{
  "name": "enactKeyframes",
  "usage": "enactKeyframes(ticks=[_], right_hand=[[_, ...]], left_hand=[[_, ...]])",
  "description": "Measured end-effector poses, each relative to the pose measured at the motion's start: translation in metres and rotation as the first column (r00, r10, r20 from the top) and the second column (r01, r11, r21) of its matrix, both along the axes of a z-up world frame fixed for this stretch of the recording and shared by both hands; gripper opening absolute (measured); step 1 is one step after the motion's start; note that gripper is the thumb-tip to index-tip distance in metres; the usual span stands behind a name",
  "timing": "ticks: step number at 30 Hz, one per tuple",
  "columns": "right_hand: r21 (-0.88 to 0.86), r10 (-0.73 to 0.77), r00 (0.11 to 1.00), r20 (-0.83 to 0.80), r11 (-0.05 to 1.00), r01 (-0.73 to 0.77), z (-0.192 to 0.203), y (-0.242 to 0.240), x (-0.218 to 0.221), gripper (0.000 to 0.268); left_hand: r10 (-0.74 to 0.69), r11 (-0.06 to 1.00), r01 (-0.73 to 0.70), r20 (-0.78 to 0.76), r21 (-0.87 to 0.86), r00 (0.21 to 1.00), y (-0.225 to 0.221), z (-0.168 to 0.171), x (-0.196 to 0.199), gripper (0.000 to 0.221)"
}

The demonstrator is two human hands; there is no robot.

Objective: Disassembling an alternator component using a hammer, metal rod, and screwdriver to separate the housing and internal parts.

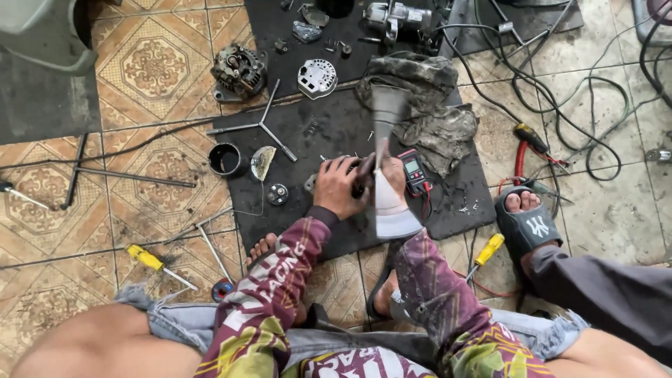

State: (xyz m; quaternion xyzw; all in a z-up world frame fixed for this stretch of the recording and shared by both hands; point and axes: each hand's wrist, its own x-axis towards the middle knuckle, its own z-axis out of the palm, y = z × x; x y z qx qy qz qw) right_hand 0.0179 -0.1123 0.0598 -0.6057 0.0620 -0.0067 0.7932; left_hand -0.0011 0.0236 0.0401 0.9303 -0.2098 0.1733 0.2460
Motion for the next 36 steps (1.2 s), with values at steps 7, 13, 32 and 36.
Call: enactKeyframes(ticks=[7,13,32,36], right_hand=[[0.246,0.076,0.996,0.046,0.965,-0.085,0.046,-0.003,-0.001,0.088],[0.423,0.005,0.990,-0.142,0.904,0.056,0.098,-0.022,-0.005,0.077],[-0.804,-0.199,0.933,-0.300,0.580,-0.135,-0.128,-0.079,-0.032,0.039],[-0.800,-0.114,0.938,-0.327,0.561,-0.211,-0.116,-0.062,-0.035,0.034]], left_hand=[[-0.163,0.983,0.161,-0.021,-0.089,0.986,0.015,-0.011,0.007,0.031],[-0.212,0.975,0.210,-0.020,-0.078,0.977,0.015,-0.008,0.004,0.021],[-0.013,0.995,-0.019,-0.326,-0.093,0.945,0.012,0.012,0.019,0.048],[0.003,0.962,0.064,-0.243,0.267,0.970,0.008,0.021,0.006,0.083]])
